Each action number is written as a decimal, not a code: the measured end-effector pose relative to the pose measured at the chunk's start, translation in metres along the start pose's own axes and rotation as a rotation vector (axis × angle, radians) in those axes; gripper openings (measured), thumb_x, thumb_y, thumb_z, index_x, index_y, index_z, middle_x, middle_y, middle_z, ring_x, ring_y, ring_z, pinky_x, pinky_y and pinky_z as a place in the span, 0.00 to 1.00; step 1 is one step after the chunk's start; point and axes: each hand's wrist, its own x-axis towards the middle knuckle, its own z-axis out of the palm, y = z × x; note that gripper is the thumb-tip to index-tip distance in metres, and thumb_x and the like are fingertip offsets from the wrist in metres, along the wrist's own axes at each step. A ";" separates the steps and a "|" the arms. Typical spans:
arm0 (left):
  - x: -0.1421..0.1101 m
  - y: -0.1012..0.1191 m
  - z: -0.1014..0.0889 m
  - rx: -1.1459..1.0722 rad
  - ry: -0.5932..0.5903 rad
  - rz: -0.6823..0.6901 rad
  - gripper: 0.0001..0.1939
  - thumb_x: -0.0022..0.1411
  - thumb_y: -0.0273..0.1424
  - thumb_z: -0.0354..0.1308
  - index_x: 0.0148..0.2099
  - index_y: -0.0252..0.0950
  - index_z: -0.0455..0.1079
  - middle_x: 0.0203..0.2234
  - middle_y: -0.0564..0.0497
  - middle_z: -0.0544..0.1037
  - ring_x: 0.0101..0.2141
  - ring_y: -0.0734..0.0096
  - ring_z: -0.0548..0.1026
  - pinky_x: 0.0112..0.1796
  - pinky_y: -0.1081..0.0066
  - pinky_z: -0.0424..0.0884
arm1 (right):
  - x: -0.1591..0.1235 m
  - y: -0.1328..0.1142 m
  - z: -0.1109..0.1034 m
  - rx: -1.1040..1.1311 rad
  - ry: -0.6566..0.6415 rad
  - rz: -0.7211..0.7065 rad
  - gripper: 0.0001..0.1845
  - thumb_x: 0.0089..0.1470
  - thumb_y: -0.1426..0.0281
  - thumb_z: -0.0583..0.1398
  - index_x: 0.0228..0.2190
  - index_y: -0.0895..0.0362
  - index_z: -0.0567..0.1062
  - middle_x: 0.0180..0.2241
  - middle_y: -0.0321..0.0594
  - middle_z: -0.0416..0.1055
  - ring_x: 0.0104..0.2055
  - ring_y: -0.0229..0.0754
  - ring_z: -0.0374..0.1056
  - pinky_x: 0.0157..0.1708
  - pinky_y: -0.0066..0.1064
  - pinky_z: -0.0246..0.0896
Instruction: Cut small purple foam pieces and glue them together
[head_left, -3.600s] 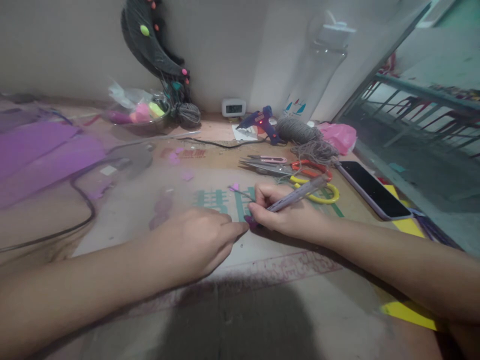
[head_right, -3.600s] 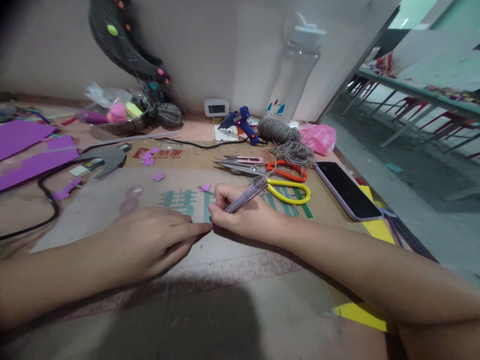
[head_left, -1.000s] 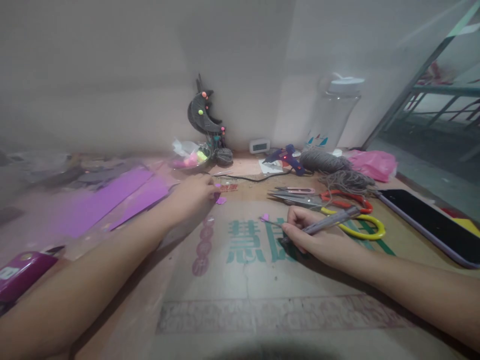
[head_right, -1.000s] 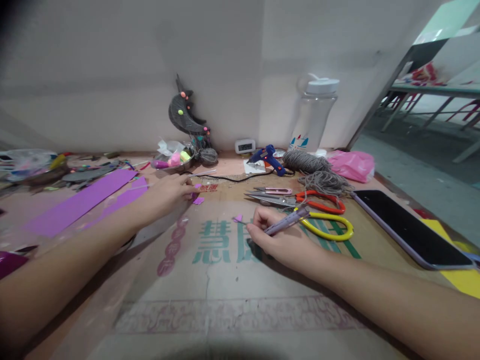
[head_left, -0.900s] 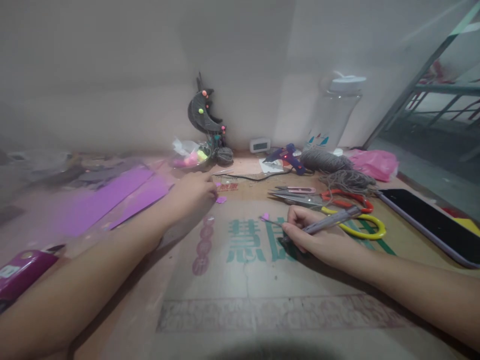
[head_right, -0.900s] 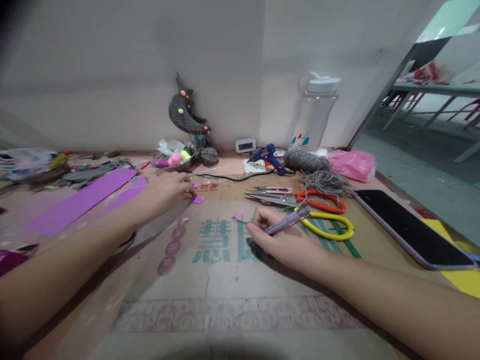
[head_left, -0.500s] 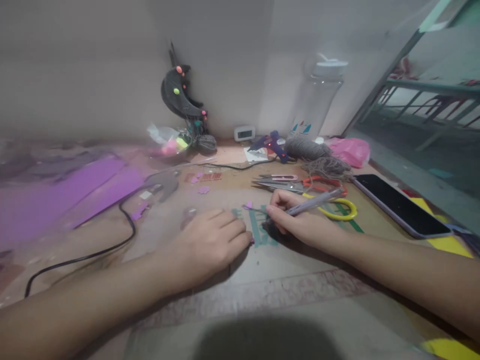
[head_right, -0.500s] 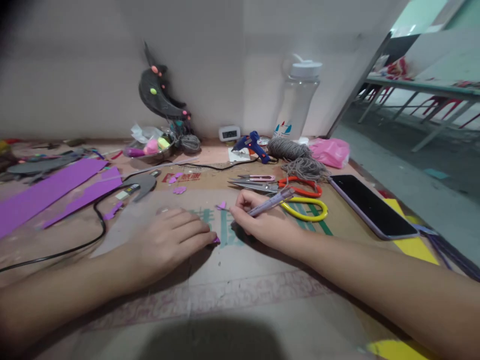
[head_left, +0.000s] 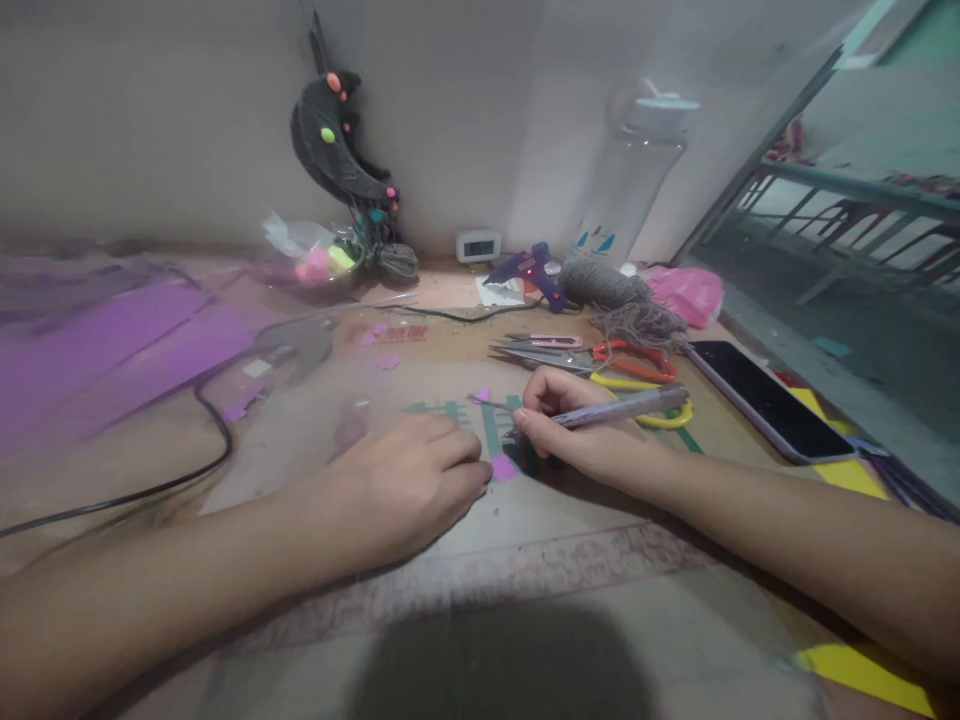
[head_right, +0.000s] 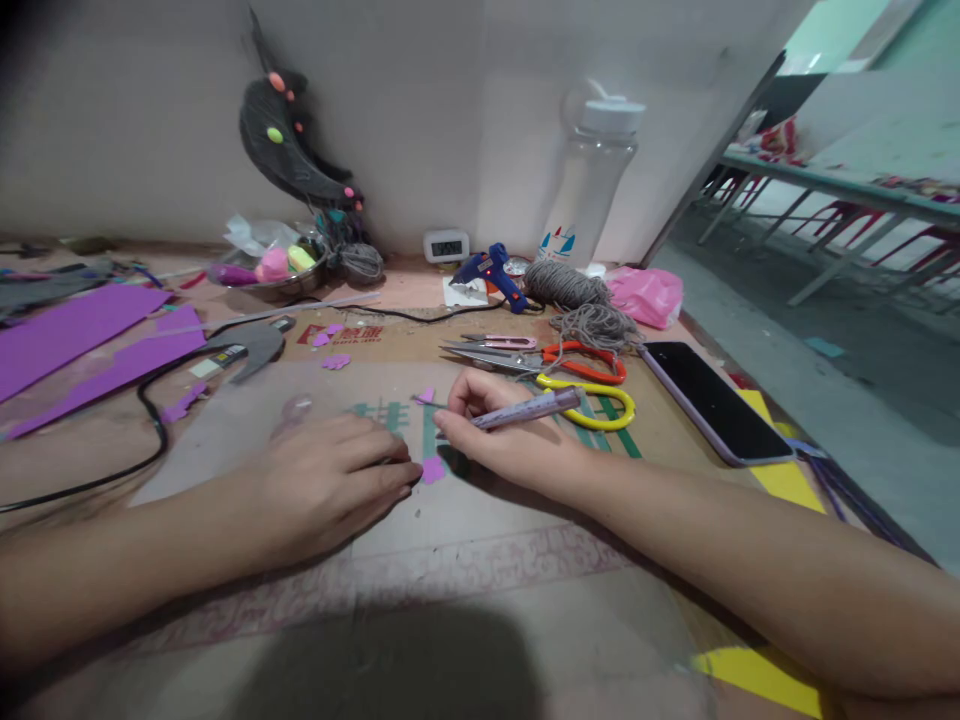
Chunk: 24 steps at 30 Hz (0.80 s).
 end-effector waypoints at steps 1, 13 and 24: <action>0.000 0.001 0.001 0.000 -0.004 -0.002 0.12 0.71 0.28 0.50 0.44 0.35 0.75 0.32 0.47 0.77 0.33 0.66 0.73 0.35 0.66 0.67 | -0.001 -0.002 0.001 0.002 -0.011 -0.005 0.13 0.57 0.62 0.60 0.27 0.54 0.63 0.19 0.29 0.65 0.19 0.33 0.58 0.20 0.25 0.50; 0.001 0.002 0.000 -0.023 -0.068 0.037 0.13 0.71 0.26 0.48 0.45 0.35 0.74 0.34 0.47 0.77 0.34 0.63 0.73 0.36 0.64 0.65 | -0.002 -0.003 0.004 -0.169 -0.032 -0.083 0.14 0.57 0.67 0.57 0.22 0.53 0.58 0.17 0.28 0.58 0.20 0.33 0.53 0.21 0.27 0.47; 0.000 0.000 0.004 -0.053 -0.076 0.016 0.11 0.70 0.28 0.50 0.45 0.36 0.75 0.29 0.49 0.76 0.31 0.63 0.72 0.34 0.62 0.65 | -0.002 -0.003 0.006 -0.213 -0.045 -0.078 0.15 0.56 0.68 0.57 0.22 0.53 0.58 0.19 0.28 0.55 0.21 0.33 0.51 0.22 0.27 0.44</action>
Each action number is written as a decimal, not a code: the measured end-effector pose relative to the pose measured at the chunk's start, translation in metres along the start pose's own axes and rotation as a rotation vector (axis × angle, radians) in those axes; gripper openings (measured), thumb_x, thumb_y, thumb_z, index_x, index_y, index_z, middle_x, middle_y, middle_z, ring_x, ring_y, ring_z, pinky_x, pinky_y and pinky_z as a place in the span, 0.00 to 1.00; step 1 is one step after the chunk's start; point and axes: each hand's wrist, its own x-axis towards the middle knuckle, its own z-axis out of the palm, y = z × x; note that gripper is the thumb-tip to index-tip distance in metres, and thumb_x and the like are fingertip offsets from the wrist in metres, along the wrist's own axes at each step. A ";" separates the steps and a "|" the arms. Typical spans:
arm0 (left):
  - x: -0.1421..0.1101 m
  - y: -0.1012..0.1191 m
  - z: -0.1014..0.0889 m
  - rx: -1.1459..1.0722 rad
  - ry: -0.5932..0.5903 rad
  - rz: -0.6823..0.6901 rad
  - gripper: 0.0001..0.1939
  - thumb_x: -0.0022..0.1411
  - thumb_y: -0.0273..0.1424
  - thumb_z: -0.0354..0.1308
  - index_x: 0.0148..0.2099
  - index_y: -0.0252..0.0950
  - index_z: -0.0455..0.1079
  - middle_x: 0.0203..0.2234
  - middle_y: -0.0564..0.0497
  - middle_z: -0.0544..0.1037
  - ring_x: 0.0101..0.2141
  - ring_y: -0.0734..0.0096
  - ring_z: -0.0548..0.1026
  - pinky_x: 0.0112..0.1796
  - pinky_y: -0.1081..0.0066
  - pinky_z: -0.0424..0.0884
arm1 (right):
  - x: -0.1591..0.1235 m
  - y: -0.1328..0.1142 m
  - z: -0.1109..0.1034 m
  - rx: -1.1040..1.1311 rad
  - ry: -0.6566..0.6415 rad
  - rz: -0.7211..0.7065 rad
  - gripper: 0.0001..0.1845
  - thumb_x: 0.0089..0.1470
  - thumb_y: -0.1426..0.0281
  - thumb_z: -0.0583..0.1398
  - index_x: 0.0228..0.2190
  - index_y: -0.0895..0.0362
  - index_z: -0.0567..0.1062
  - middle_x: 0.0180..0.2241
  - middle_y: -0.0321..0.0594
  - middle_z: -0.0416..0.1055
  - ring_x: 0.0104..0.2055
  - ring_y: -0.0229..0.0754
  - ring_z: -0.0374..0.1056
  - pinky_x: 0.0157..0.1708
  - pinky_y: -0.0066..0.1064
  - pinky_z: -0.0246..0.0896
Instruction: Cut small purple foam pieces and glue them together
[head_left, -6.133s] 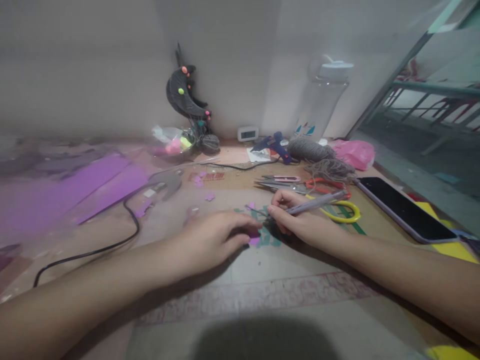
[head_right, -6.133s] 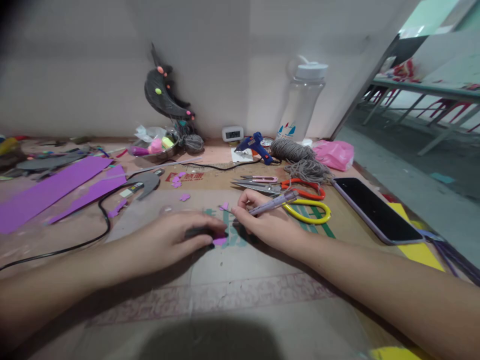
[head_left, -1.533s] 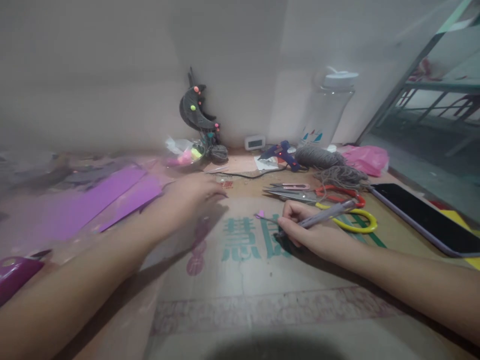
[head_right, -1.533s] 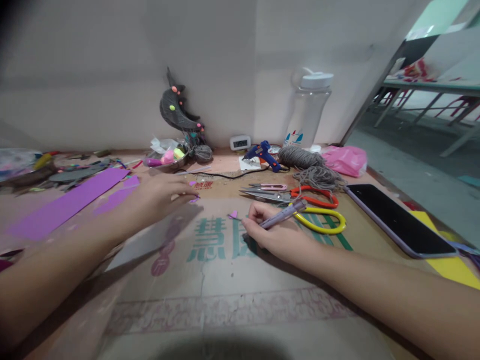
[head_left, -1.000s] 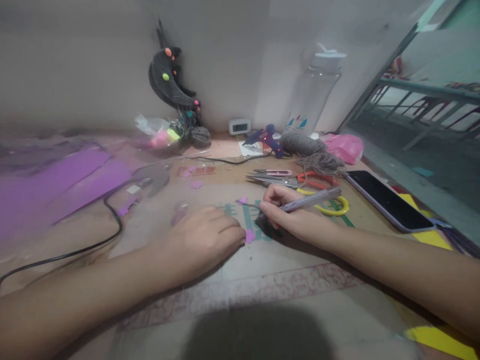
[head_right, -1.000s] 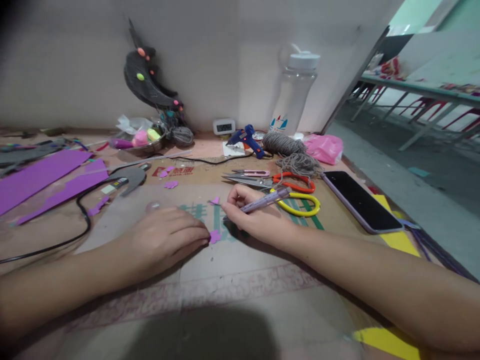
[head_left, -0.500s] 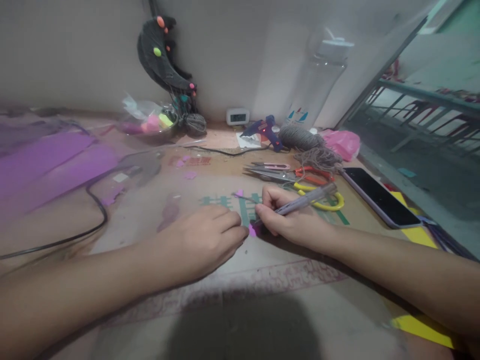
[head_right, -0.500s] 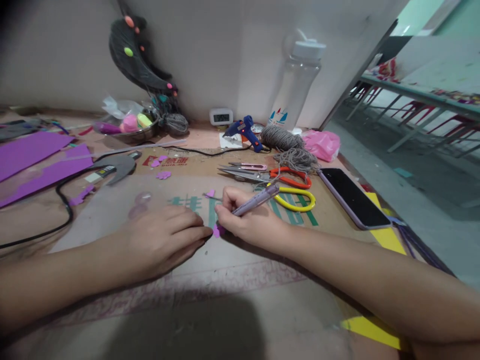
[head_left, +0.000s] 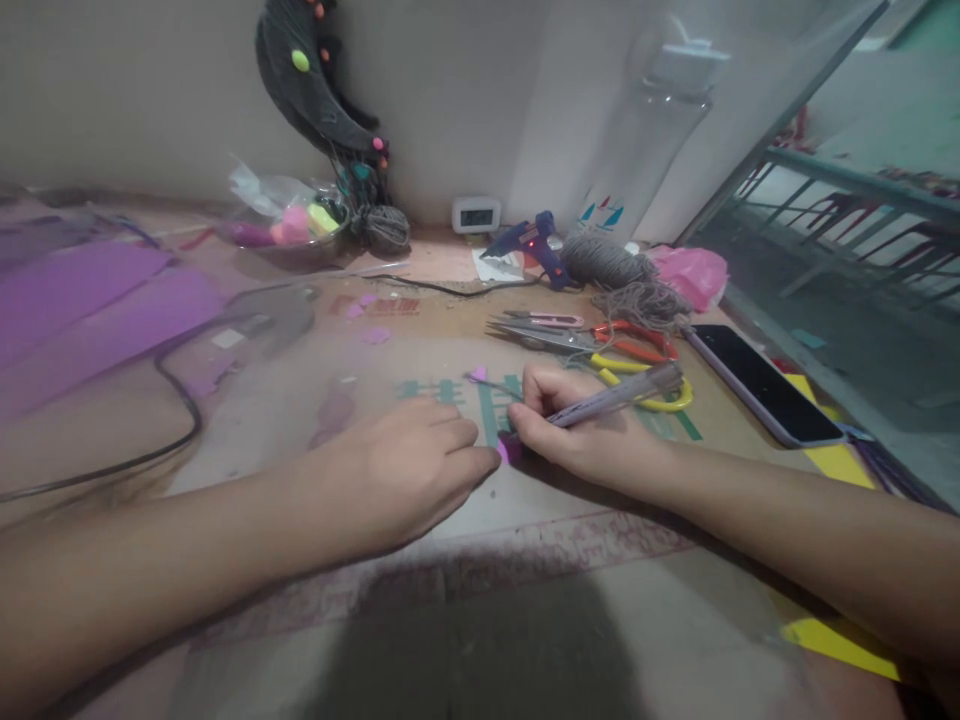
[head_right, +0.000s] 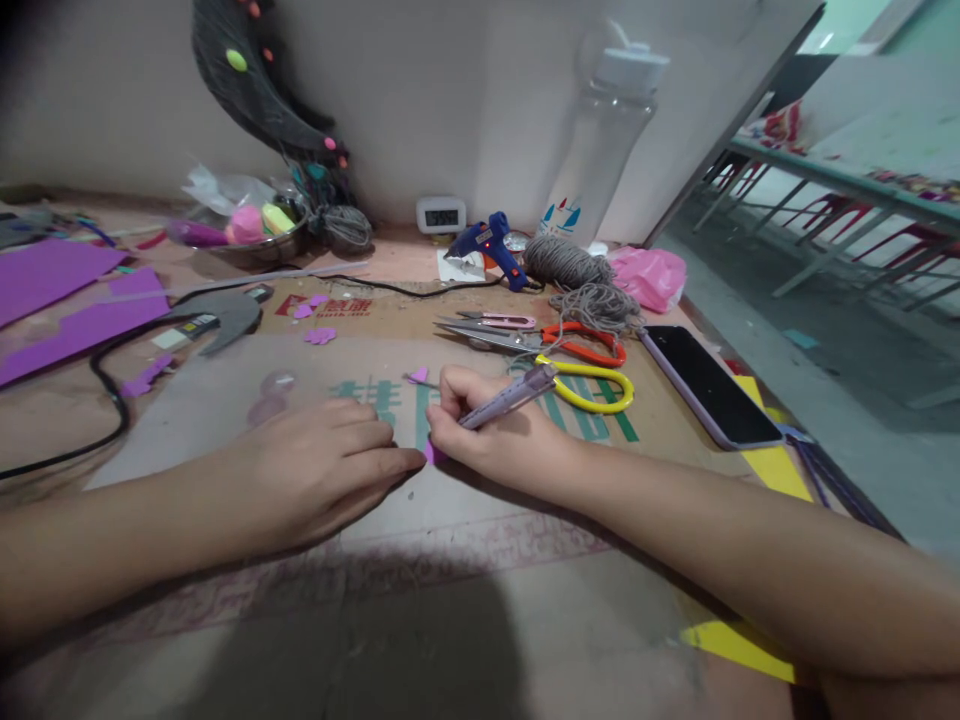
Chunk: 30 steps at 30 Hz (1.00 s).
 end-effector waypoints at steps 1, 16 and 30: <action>0.000 0.000 0.000 0.001 -0.005 0.000 0.11 0.70 0.28 0.50 0.45 0.36 0.75 0.29 0.49 0.76 0.31 0.63 0.72 0.34 0.62 0.65 | 0.000 0.000 0.000 -0.004 -0.005 -0.003 0.14 0.56 0.68 0.57 0.22 0.53 0.58 0.19 0.28 0.55 0.21 0.33 0.50 0.22 0.27 0.44; 0.000 0.003 -0.003 0.030 -0.013 -0.002 0.11 0.69 0.27 0.51 0.44 0.36 0.76 0.24 0.50 0.76 0.26 0.63 0.72 0.31 0.63 0.62 | 0.001 -0.002 0.000 0.001 -0.014 -0.002 0.14 0.56 0.68 0.57 0.22 0.53 0.58 0.19 0.28 0.56 0.22 0.33 0.51 0.23 0.27 0.44; 0.001 0.002 -0.004 0.005 0.007 0.003 0.13 0.71 0.28 0.49 0.44 0.36 0.75 0.25 0.50 0.77 0.26 0.64 0.74 0.31 0.64 0.65 | 0.001 -0.006 -0.002 0.062 -0.094 0.025 0.15 0.54 0.69 0.57 0.21 0.53 0.57 0.19 0.28 0.56 0.21 0.32 0.51 0.22 0.27 0.46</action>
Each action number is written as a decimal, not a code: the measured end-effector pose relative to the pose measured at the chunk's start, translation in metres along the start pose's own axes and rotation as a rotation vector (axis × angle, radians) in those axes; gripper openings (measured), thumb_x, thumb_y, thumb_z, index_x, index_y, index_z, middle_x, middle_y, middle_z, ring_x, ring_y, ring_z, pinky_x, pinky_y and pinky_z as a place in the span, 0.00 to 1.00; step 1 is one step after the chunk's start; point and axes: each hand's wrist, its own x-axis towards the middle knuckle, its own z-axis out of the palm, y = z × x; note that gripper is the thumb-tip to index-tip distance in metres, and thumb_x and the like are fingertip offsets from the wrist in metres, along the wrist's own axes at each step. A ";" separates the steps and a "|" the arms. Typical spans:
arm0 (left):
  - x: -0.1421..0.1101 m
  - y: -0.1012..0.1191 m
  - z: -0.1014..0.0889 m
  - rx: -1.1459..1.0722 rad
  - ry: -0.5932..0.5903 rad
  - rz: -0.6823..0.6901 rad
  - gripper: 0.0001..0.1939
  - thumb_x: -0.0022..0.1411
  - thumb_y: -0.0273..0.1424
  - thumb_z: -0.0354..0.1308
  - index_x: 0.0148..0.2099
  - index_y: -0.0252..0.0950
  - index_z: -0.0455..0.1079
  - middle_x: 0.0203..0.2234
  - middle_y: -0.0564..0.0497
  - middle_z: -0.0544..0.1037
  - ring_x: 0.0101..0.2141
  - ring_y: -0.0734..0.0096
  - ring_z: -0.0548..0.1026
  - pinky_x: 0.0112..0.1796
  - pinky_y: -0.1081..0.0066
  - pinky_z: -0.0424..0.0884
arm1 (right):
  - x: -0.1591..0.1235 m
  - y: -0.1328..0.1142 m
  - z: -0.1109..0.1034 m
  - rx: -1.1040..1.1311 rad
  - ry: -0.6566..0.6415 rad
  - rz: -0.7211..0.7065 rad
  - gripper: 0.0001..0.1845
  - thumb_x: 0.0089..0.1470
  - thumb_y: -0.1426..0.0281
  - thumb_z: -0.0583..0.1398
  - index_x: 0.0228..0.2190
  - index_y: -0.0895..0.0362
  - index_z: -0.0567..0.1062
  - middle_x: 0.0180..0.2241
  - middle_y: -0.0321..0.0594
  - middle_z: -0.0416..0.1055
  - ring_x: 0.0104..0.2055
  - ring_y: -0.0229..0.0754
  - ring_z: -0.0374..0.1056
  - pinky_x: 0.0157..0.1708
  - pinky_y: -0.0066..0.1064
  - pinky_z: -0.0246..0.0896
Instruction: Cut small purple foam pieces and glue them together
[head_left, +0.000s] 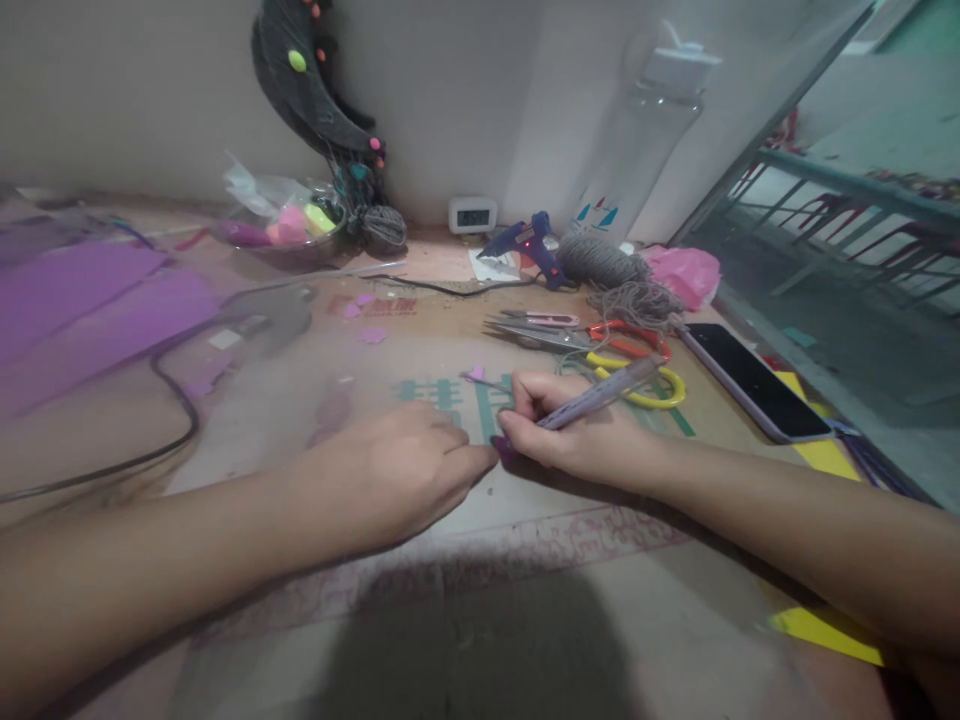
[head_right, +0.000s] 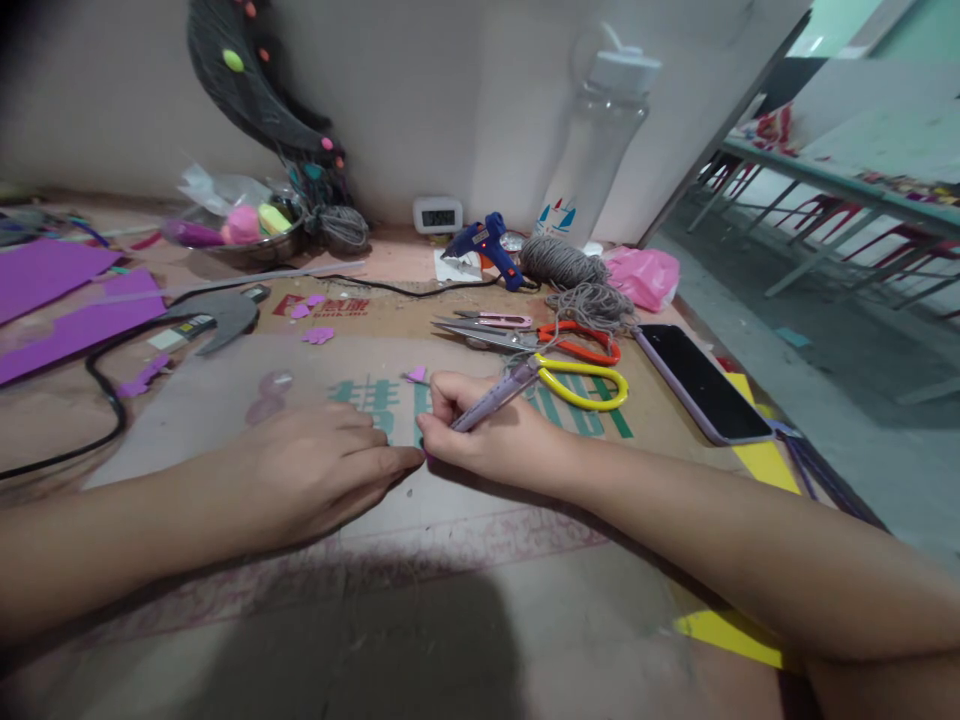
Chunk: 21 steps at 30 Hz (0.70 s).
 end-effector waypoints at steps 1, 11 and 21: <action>0.000 0.000 0.000 -0.002 -0.001 -0.001 0.13 0.71 0.28 0.48 0.44 0.36 0.75 0.25 0.50 0.77 0.27 0.64 0.74 0.31 0.64 0.65 | 0.000 0.000 0.000 0.007 -0.006 0.002 0.15 0.54 0.69 0.57 0.21 0.53 0.57 0.19 0.27 0.55 0.21 0.32 0.50 0.21 0.27 0.45; 0.001 -0.001 0.000 -0.009 0.007 0.011 0.13 0.71 0.29 0.48 0.44 0.35 0.75 0.25 0.49 0.78 0.26 0.64 0.74 0.30 0.64 0.66 | 0.000 0.000 0.000 -0.033 0.036 0.016 0.14 0.53 0.70 0.56 0.21 0.53 0.56 0.18 0.27 0.53 0.21 0.32 0.50 0.21 0.27 0.44; 0.001 0.001 0.001 0.008 0.013 -0.002 0.13 0.71 0.29 0.48 0.44 0.36 0.75 0.23 0.51 0.76 0.25 0.63 0.73 0.29 0.64 0.64 | 0.001 0.004 0.003 -0.058 0.090 -0.009 0.14 0.54 0.70 0.57 0.21 0.53 0.57 0.18 0.26 0.54 0.20 0.31 0.50 0.22 0.26 0.44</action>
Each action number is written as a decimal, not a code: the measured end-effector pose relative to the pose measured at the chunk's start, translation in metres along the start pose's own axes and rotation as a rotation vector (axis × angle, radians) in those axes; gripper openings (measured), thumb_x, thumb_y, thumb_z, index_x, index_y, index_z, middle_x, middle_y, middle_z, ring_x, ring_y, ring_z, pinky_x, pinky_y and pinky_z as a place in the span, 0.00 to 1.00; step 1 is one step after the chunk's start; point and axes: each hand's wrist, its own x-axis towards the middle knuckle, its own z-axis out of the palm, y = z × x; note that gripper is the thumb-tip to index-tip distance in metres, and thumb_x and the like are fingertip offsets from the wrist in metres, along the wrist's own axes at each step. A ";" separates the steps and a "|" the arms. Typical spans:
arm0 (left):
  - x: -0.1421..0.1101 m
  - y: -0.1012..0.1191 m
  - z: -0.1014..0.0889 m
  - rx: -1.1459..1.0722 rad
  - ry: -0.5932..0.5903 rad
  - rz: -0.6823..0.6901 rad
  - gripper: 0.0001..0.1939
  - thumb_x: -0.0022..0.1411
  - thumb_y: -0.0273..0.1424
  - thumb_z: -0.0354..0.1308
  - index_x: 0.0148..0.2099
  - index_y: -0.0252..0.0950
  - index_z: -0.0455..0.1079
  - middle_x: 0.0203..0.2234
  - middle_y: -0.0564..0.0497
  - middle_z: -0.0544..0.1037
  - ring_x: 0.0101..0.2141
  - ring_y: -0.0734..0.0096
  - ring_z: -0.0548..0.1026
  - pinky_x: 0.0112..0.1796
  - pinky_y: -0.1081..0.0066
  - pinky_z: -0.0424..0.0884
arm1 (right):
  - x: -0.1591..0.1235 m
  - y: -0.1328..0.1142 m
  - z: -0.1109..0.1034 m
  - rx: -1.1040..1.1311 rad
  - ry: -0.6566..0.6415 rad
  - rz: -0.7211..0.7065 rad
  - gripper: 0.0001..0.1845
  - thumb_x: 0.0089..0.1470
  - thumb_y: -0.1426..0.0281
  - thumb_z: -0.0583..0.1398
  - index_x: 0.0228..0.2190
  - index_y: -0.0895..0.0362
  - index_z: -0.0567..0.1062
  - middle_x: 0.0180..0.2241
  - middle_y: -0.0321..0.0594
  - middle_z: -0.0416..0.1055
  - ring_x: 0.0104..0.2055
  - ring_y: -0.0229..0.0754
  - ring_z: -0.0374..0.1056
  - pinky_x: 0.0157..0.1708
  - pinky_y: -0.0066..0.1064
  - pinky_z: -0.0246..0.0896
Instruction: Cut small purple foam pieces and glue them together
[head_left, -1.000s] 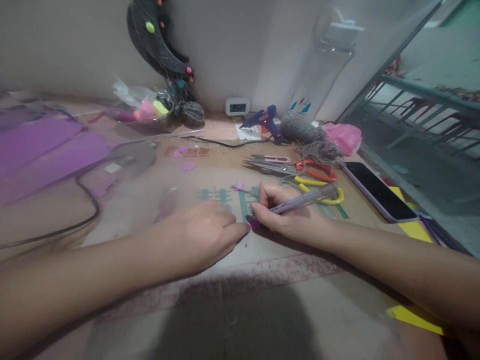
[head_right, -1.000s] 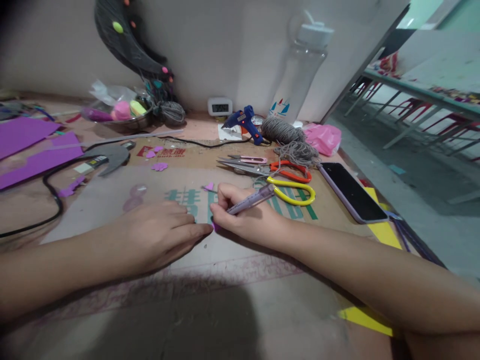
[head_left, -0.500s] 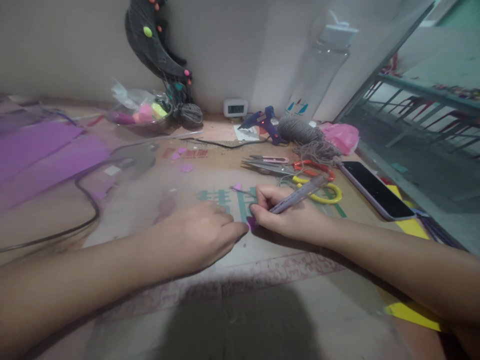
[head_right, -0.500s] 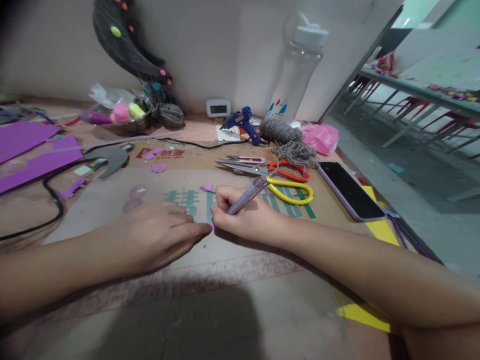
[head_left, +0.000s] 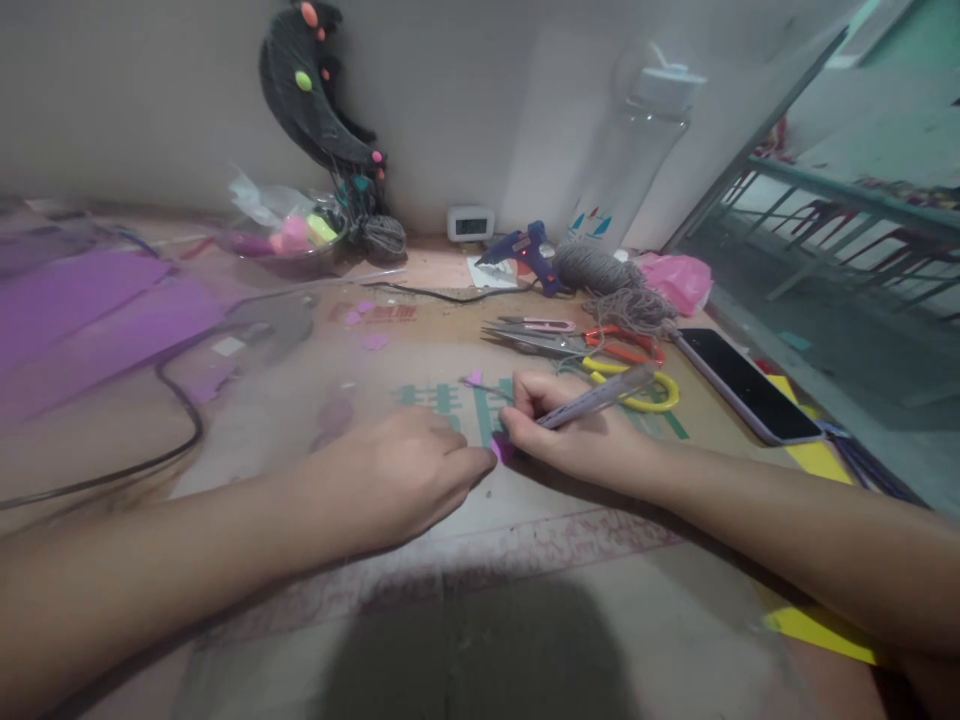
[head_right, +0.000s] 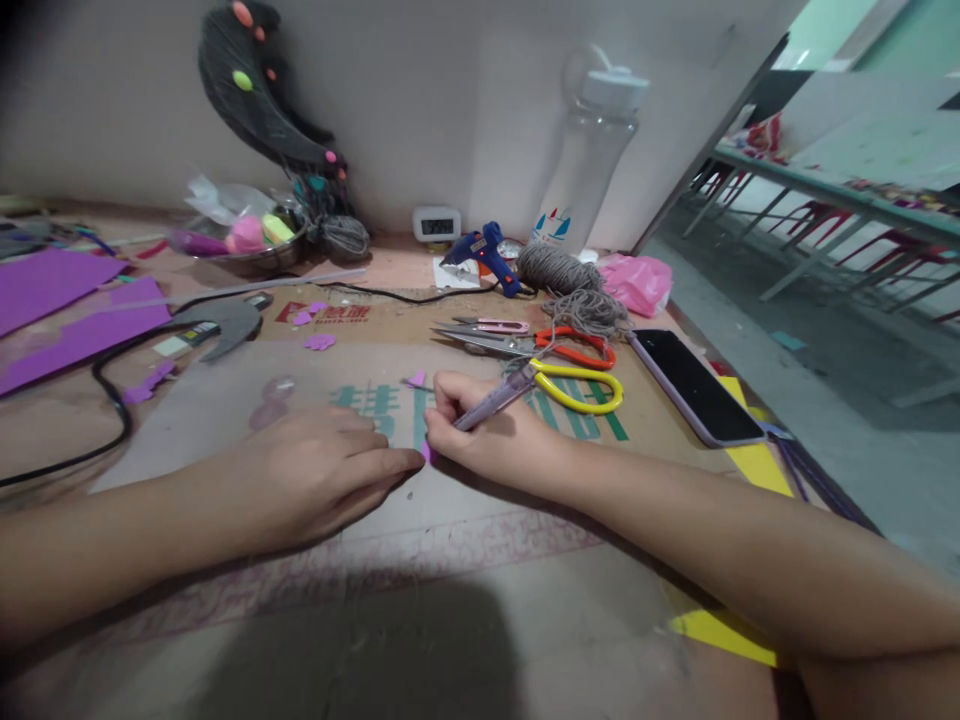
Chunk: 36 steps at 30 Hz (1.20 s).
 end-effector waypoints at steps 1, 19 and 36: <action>0.000 0.000 0.000 0.004 -0.002 -0.003 0.13 0.71 0.29 0.48 0.44 0.36 0.75 0.23 0.51 0.76 0.25 0.63 0.73 0.29 0.64 0.63 | 0.000 0.000 0.000 -0.002 0.000 -0.001 0.14 0.54 0.70 0.57 0.21 0.53 0.57 0.18 0.26 0.54 0.20 0.31 0.50 0.22 0.26 0.44; -0.002 0.001 0.002 0.012 -0.001 0.000 0.13 0.71 0.28 0.48 0.44 0.34 0.75 0.25 0.50 0.77 0.26 0.63 0.73 0.30 0.64 0.64 | -0.001 -0.001 -0.002 0.002 0.016 0.002 0.14 0.56 0.68 0.58 0.22 0.54 0.59 0.19 0.28 0.58 0.21 0.32 0.52 0.22 0.26 0.46; -0.001 0.000 0.004 0.037 0.011 -0.018 0.13 0.70 0.30 0.48 0.43 0.36 0.76 0.22 0.51 0.75 0.24 0.63 0.73 0.28 0.63 0.62 | 0.001 -0.004 -0.001 -0.025 -0.016 0.015 0.13 0.54 0.70 0.57 0.22 0.54 0.59 0.19 0.27 0.57 0.20 0.32 0.51 0.22 0.26 0.45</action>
